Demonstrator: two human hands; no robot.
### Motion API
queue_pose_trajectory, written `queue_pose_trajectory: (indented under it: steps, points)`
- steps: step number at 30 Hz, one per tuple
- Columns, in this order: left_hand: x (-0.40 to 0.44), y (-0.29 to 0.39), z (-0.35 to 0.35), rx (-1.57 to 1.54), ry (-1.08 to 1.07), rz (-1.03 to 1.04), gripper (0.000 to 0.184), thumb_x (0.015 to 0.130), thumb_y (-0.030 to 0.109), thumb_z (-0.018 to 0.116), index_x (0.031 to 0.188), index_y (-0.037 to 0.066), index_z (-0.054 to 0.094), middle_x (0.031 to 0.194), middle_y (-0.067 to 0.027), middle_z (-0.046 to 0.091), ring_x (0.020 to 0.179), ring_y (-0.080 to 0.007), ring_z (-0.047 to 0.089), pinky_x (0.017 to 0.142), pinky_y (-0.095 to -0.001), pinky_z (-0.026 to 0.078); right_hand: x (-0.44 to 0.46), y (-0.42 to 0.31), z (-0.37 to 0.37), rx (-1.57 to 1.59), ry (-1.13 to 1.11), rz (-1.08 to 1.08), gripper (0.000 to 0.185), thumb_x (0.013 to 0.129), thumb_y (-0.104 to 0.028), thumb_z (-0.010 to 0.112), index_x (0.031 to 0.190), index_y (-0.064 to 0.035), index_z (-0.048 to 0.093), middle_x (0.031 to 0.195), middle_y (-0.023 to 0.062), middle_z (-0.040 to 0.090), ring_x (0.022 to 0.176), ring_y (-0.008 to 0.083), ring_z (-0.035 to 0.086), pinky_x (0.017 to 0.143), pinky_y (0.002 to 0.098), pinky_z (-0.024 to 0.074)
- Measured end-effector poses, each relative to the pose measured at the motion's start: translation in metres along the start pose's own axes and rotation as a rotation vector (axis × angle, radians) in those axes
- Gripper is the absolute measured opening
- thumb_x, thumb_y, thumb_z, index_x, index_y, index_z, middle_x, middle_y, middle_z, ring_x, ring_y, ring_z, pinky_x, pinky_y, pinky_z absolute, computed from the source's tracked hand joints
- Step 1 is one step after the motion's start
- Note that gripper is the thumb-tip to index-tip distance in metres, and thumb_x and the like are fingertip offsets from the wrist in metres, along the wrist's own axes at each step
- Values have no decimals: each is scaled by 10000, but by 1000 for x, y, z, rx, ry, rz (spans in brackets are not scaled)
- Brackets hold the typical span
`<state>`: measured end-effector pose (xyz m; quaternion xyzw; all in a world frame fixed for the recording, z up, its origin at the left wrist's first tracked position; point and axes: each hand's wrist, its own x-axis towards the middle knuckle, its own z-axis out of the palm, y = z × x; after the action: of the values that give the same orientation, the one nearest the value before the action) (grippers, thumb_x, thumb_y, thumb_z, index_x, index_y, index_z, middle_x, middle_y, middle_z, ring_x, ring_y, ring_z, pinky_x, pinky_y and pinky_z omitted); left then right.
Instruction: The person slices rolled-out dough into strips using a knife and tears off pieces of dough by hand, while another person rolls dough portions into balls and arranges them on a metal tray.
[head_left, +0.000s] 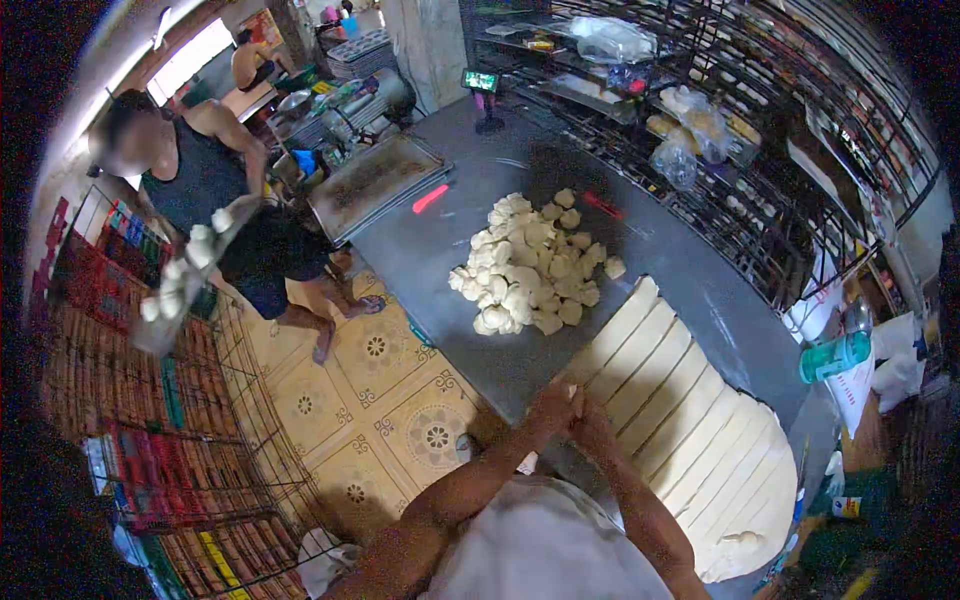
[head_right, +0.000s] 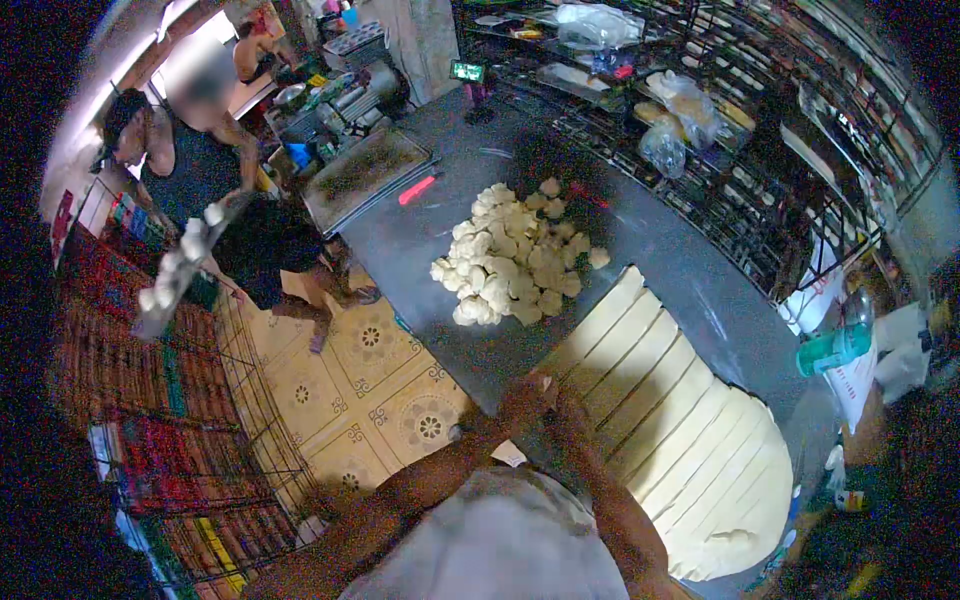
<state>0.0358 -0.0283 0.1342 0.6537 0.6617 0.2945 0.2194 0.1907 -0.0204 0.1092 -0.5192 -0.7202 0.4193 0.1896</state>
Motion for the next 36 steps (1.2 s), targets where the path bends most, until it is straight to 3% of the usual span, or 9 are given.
queue_pose_trajectory:
  steps: [3,8,10,16,18,24,29,33,36]
  points:
    - [46,14,-14,-6,240,172,419,1006,362,562,1242,22,629,1076,-162,652,837,-323,623,713,-409,519,-8,38,10,-76,56,-214,280,949,-237,641,1135,-27,644,974,143,697,818,255,647,695,396,485]
    - [89,12,-59,15,623,494,400,996,303,581,1319,67,574,1350,-191,582,1038,-316,609,819,-402,502,11,17,0,-180,49,-223,345,888,-223,699,1168,-30,645,1035,157,685,887,286,646,745,402,492]
    - [61,-45,-42,-916,-4,380,371,952,250,659,1280,78,630,1273,-145,635,970,-284,619,802,-331,505,14,-3,10,-196,41,-223,385,858,-216,727,1185,-31,646,1065,165,680,921,302,645,770,404,496]
    - [25,-46,-12,-565,-300,56,298,948,274,684,1147,52,694,1127,-128,684,898,-276,645,758,-309,493,-18,-19,-21,-330,211,-456,515,816,-306,763,1242,-48,633,1105,203,676,904,409,623,851,508,517]
    - [5,-49,-5,-428,-424,-88,284,946,283,695,1093,42,720,1068,-121,703,869,-273,655,741,-301,488,-37,-23,-31,-502,-111,-102,678,748,-187,817,1372,-114,563,1261,135,632,1121,373,583,938,470,486]
    - [-1,-60,17,-485,-214,342,367,970,348,663,1090,4,705,974,-114,699,797,-246,637,703,-336,483,-28,-3,-4,-406,118,-205,690,737,-211,834,1375,-144,579,1230,121,632,1085,390,583,929,481,487]
    - [3,-85,57,-202,-406,184,403,902,412,729,1136,83,736,1085,-114,699,908,-262,656,797,-369,498,-39,-61,-36,-500,-91,-5,652,757,-210,825,1362,-144,589,1155,119,628,1031,370,591,904,445,494]
    - [-12,-103,74,64,-604,32,454,848,464,783,1172,147,760,1175,-114,700,996,-275,671,872,-396,511,-31,-53,-21,433,177,-171,531,770,-210,752,1285,-117,663,1062,155,708,828,335,671,762,434,547]
    - [-11,-49,24,-141,-510,-93,455,847,478,779,1163,151,766,1096,-121,711,934,-279,671,837,-401,507,-28,-46,-34,247,72,-135,570,805,-194,759,1348,-106,612,1095,137,662,902,312,636,820,421,513]
